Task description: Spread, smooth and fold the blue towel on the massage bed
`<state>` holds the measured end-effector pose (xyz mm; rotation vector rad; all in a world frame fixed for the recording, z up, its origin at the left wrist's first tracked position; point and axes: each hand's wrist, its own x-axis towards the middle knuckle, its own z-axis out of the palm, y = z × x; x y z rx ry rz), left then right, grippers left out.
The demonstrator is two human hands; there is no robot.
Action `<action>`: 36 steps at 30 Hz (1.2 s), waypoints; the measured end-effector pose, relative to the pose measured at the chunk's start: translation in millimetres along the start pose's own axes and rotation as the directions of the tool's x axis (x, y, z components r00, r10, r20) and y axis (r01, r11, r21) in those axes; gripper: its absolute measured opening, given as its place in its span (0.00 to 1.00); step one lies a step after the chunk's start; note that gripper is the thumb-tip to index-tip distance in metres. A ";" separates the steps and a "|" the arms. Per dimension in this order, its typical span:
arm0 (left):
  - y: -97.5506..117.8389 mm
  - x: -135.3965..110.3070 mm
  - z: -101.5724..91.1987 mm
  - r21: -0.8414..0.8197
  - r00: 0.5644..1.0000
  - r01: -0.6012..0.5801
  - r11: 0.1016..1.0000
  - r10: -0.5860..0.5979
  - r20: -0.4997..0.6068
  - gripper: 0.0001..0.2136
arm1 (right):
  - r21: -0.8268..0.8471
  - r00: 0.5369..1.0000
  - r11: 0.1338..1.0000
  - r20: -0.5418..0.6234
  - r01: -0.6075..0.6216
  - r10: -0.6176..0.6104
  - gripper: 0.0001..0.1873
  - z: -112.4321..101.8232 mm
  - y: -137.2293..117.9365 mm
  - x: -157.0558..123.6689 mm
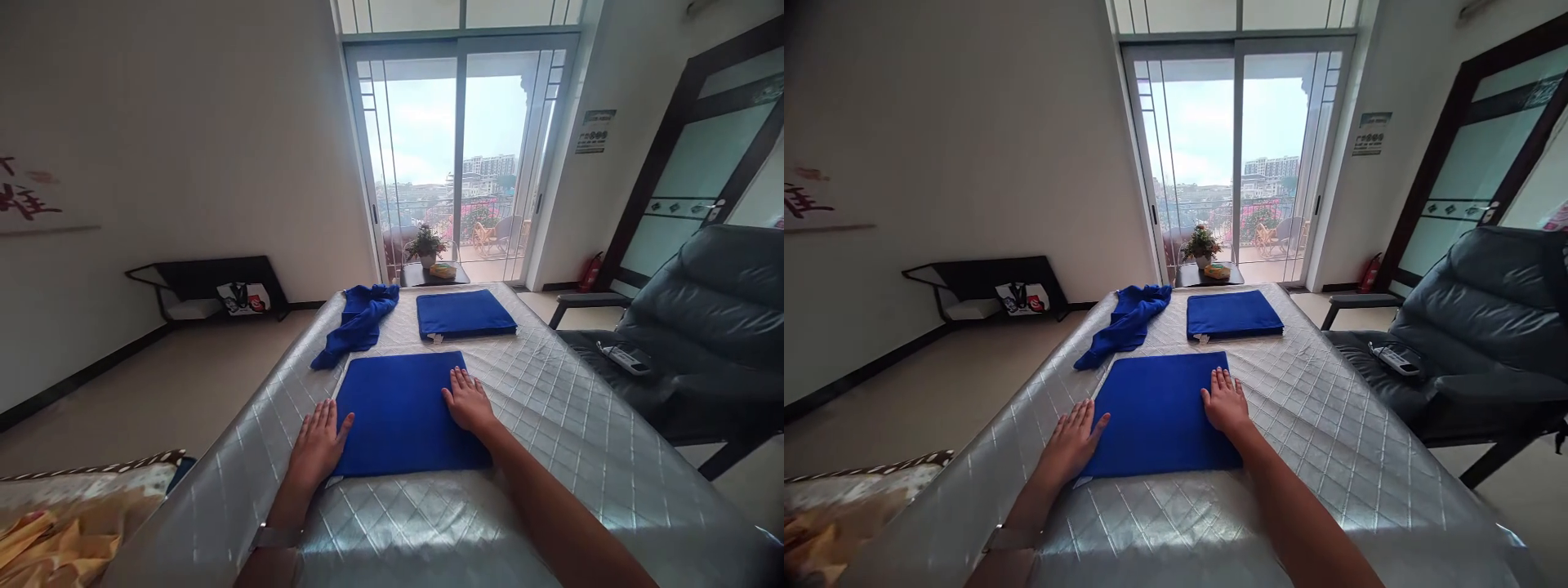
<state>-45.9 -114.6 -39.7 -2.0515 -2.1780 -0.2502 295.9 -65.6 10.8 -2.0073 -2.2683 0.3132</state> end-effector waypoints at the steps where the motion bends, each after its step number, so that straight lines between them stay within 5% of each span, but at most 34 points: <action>1: 2.1 -0.4 -1.5 -0.001 1.000 0.001 1.000 -0.001 0.000 0.39 | 0.003 1.000 1.000 0.000 -0.002 0.002 0.37 -0.4 -0.3 0.3; 4: 19.6 -0.6 -9.9 -0.013 0.999 -0.048 0.999 0.048 -0.004 0.38 | 0.022 1.000 1.000 0.008 -0.004 0.004 0.37 0.0 -0.8 1.9; 6: 43.8 -0.2 -18.5 -0.033 0.983 -0.182 0.983 0.183 0.019 0.36 | 0.035 1.000 0.999 0.008 -0.004 0.004 0.36 1.3 -0.8 3.1; 10: 120.2 5.8 -36.9 -0.128 0.824 -0.550 0.826 0.561 0.082 0.34 | 0.042 1.000 0.999 -0.018 0.003 -0.002 0.36 3.7 0.7 4.2; 13: 180.6 21.2 -42.6 -0.180 0.751 -0.647 0.741 0.660 0.015 0.33 | 0.006 0.999 0.999 -0.009 0.034 -0.034 0.35 5.3 4.3 3.6; 18: 225.9 54.3 -27.9 -0.251 0.807 -0.567 0.785 0.591 0.025 0.32 | -0.022 0.999 0.998 0.005 0.052 -0.052 0.35 7.6 8.3 3.1; 25: 181.4 60.8 -19.1 -0.259 0.866 -0.440 0.860 0.483 0.131 0.38 | 0.019 1.000 1.000 -0.014 0.013 -0.013 0.34 1.5 1.4 1.3; 31: 107.9 60.7 -21.9 -0.172 0.913 -0.321 0.931 0.353 0.206 0.36 | 0.028 1.000 1.000 0.007 -0.004 0.004 0.35 -1.8 0.0 0.8; 36: 47.9 58.5 -16.7 -0.161 0.903 -0.333 0.929 0.363 0.230 0.31 | 0.004 1.000 1.000 0.010 -0.017 0.017 0.35 1.1 0.2 3.0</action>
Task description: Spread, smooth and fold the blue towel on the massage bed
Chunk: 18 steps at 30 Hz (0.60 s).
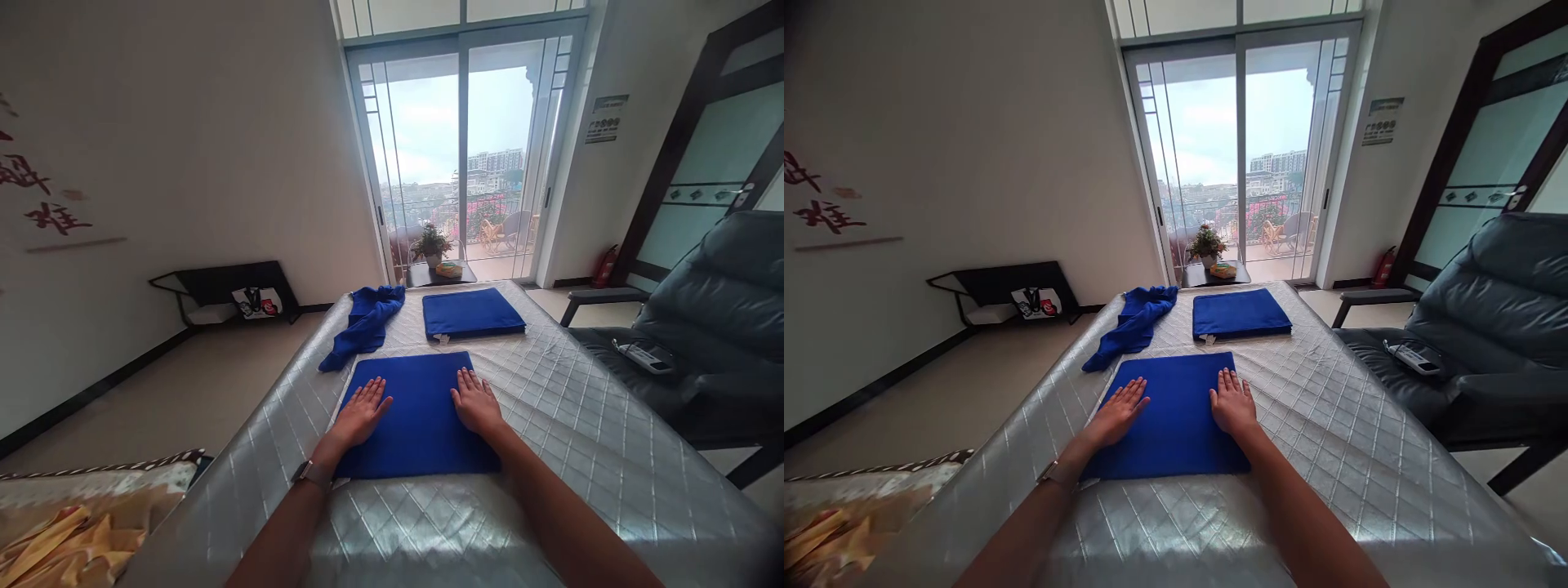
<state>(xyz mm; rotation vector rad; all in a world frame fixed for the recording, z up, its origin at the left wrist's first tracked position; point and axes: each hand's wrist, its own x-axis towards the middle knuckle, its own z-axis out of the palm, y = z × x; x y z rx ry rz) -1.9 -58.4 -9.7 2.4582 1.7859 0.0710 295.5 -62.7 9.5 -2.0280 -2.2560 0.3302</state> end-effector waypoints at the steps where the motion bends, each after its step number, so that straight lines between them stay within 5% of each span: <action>1: -6.8 -3.0 1.0 0.003 1.000 0.007 1.000 -0.007 -0.014 0.31 | -0.006 1.000 1.000 -0.001 -0.004 0.004 0.35 0.5 0.0 0.3; 10: -24.4 -5.8 10.3 -0.030 0.978 0.149 0.988 -0.152 -0.141 0.35 | -0.042 1.000 0.999 -0.018 -0.006 0.005 0.36 3.0 -0.6 0.6; 18: -30.3 -6.1 9.3 -0.055 0.980 0.155 0.986 -0.161 -0.121 0.38 | -0.082 0.999 0.996 -0.029 0.024 -0.026 0.36 -3.1 -1.0 1.2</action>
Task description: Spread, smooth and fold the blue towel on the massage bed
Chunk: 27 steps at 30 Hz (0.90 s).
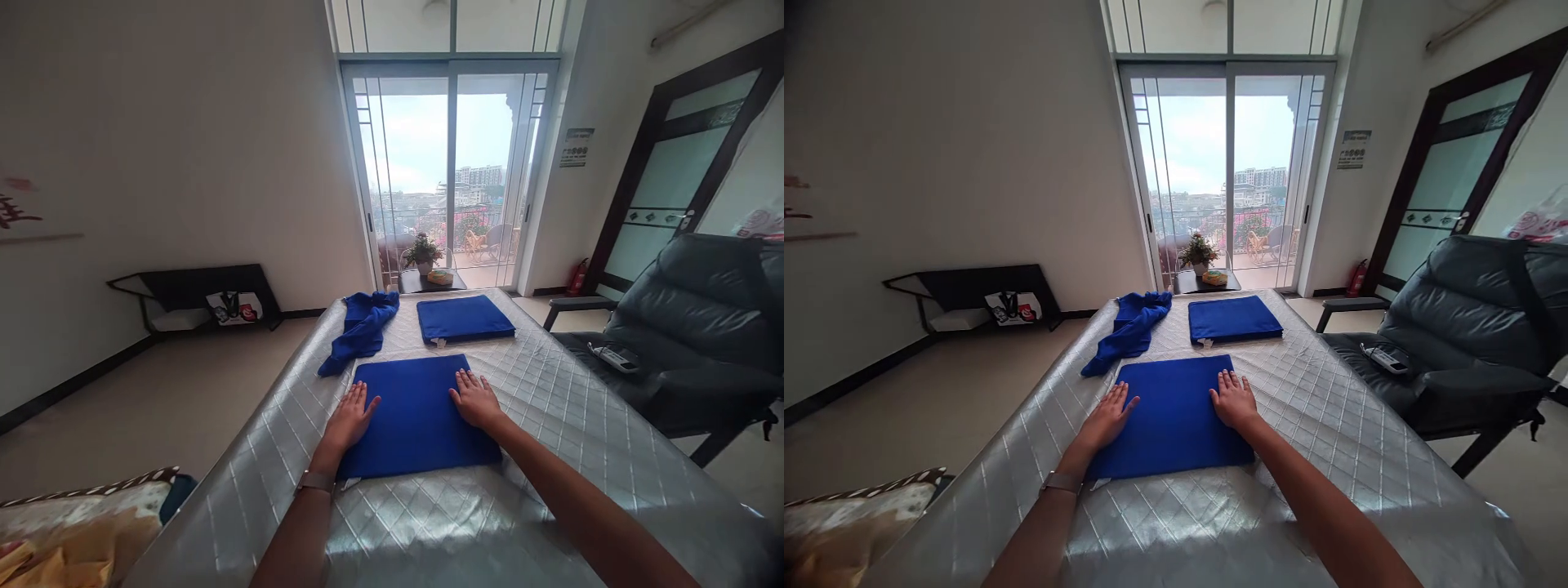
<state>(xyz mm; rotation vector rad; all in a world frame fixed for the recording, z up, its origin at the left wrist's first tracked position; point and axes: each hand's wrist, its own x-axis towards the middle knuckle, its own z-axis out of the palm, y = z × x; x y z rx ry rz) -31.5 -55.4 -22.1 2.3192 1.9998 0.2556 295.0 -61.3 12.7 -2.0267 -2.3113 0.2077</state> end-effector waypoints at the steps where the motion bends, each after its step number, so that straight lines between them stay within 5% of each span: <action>1: 0.5 -0.1 0.5 0.000 1.000 0.001 1.000 -0.001 -0.008 0.38 | -0.001 1.000 1.000 -0.011 0.010 -0.010 0.36 -2.5 0.7 2.9; 11: -3.0 1.4 4.4 -0.004 0.999 -0.031 1.000 0.031 -0.045 0.39 | 0.002 0.998 1.000 -0.060 -0.010 0.010 0.35 -7.0 13.1 57.2; 19: -7.5 3.3 9.1 -0.009 0.997 -0.044 0.999 0.043 -0.065 0.37 | -0.039 0.979 0.996 -0.188 0.075 -0.081 0.34 8.7 17.1 60.6; 27: -6.3 -0.6 4.0 0.000 0.998 -0.039 0.999 0.039 -0.056 0.37 | 0.056 0.996 0.997 -0.064 0.060 -0.057 0.37 7.8 20.2 65.1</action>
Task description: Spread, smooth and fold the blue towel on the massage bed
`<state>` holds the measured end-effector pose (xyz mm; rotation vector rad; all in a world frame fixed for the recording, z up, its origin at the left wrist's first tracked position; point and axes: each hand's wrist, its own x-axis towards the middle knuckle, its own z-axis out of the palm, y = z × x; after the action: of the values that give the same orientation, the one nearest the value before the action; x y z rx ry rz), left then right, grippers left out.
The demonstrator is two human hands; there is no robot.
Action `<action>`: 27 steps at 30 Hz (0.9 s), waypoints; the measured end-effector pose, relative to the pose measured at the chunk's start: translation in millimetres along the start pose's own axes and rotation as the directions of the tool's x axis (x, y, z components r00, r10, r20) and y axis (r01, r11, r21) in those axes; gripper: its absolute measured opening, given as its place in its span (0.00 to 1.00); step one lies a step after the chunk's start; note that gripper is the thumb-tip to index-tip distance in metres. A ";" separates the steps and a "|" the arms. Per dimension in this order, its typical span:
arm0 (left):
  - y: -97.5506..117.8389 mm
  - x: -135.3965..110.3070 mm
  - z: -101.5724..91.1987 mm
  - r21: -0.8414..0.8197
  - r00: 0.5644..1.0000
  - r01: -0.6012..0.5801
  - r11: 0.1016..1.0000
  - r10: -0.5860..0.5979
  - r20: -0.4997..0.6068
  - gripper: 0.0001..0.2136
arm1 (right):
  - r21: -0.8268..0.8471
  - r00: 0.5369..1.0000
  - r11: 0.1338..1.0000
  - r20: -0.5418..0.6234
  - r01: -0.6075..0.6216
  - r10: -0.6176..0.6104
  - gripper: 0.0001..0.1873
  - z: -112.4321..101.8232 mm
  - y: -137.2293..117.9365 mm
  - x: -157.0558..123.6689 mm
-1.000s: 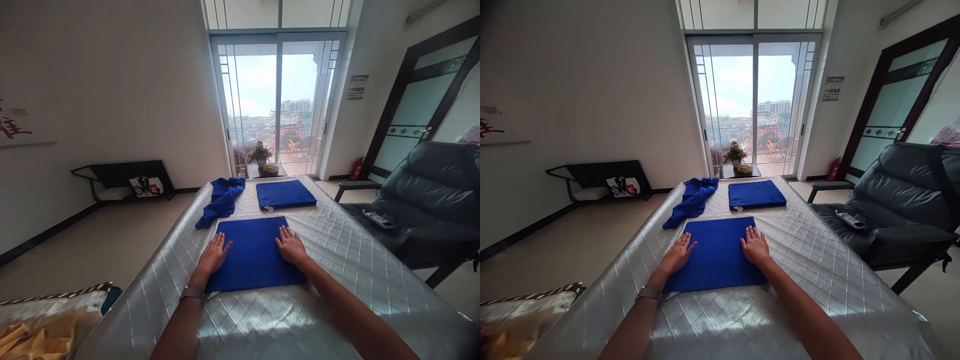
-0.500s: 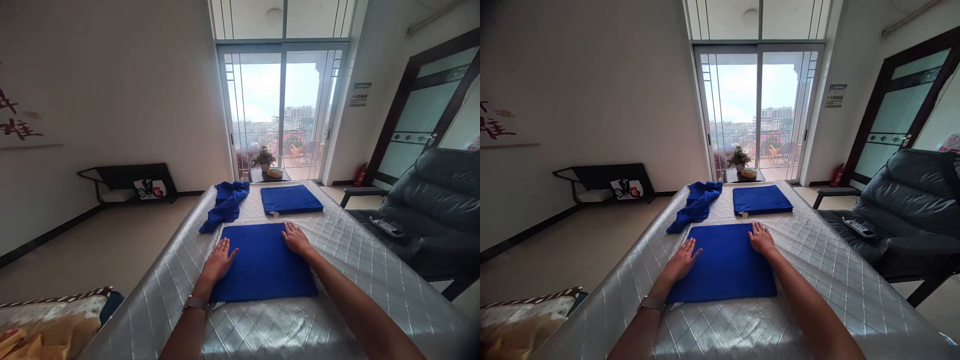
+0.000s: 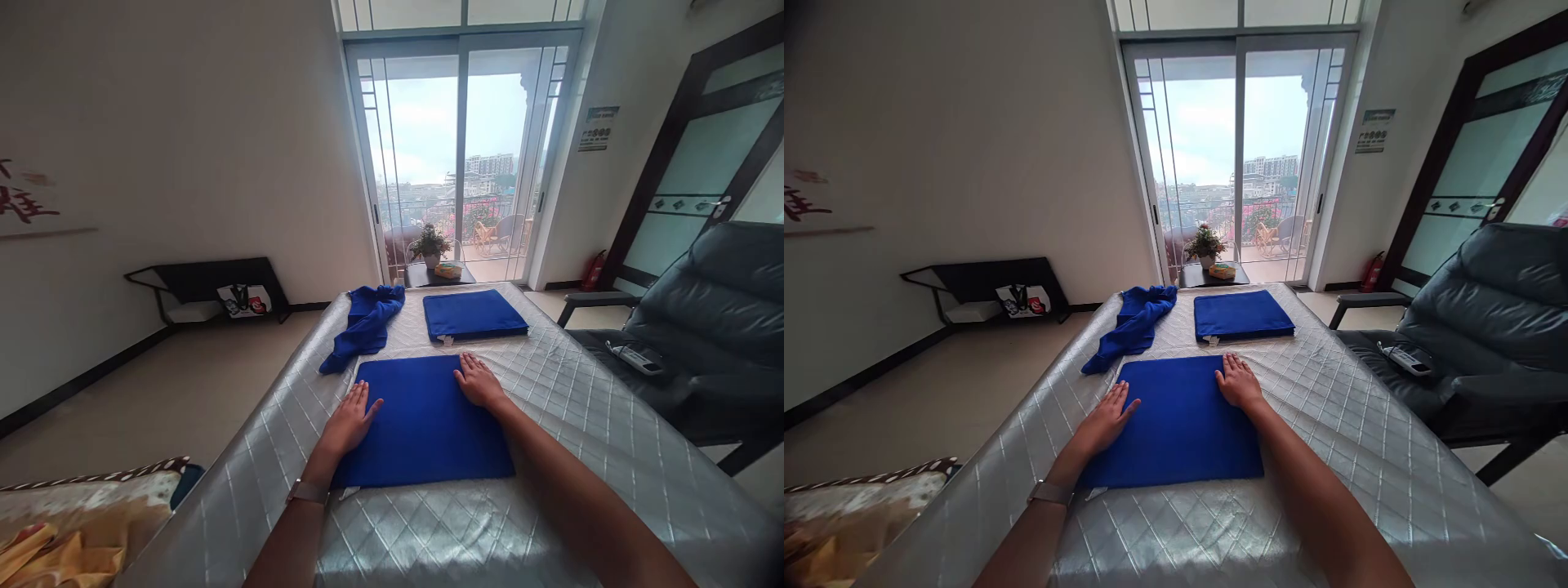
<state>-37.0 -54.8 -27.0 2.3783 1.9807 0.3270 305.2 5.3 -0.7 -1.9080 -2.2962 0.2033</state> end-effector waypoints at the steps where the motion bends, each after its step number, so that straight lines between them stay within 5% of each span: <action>1: 0.0 -0.7 -1.2 0.005 1.000 0.013 1.000 -0.013 0.002 0.38 | 0.005 1.000 1.000 0.000 -0.003 0.003 0.37 0.0 -0.1 0.0; 5: 6.8 -1.5 -5.2 0.033 0.996 0.079 0.996 -0.078 -0.039 0.38 | 0.022 1.000 1.000 -0.009 -0.015 0.015 0.36 -1.1 -2.1 -2.0; 8: 30.8 2.2 -6.6 0.060 0.997 0.015 0.998 -0.010 -0.080 0.38 | 0.037 1.000 0.999 -0.013 -0.021 0.022 0.36 -2.4 -4.0 -3.7; 13: 112.7 24.8 -1.9 0.032 0.974 -0.225 0.974 0.226 -0.032 0.35 | 0.054 0.999 0.998 -0.034 -0.022 0.024 0.34 -3.0 -4.8 -4.7; 19: 201.7 84.6 16.1 -0.096 0.926 -0.376 0.922 0.376 -0.022 0.32 | 0.018 1.000 1.000 -0.014 0.025 -0.025 0.33 -4.6 -0.2 -8.5; 23: 215.8 109.1 27.8 -0.163 0.958 -0.285 0.944 0.288 -0.008 0.33 | -0.001 0.998 0.998 -0.008 0.062 -0.062 0.34 -3.3 2.4 -9.2; 27: 198.9 107.0 32.2 -0.144 0.974 -0.225 0.964 0.228 0.008 0.35 | 0.033 0.999 0.999 -0.042 0.035 -0.034 0.32 0.1 0.9 -5.7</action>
<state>179.5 15.3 -12.2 2.5053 1.6166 0.4281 307.1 -0.2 -1.1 -1.8377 -2.2823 0.1953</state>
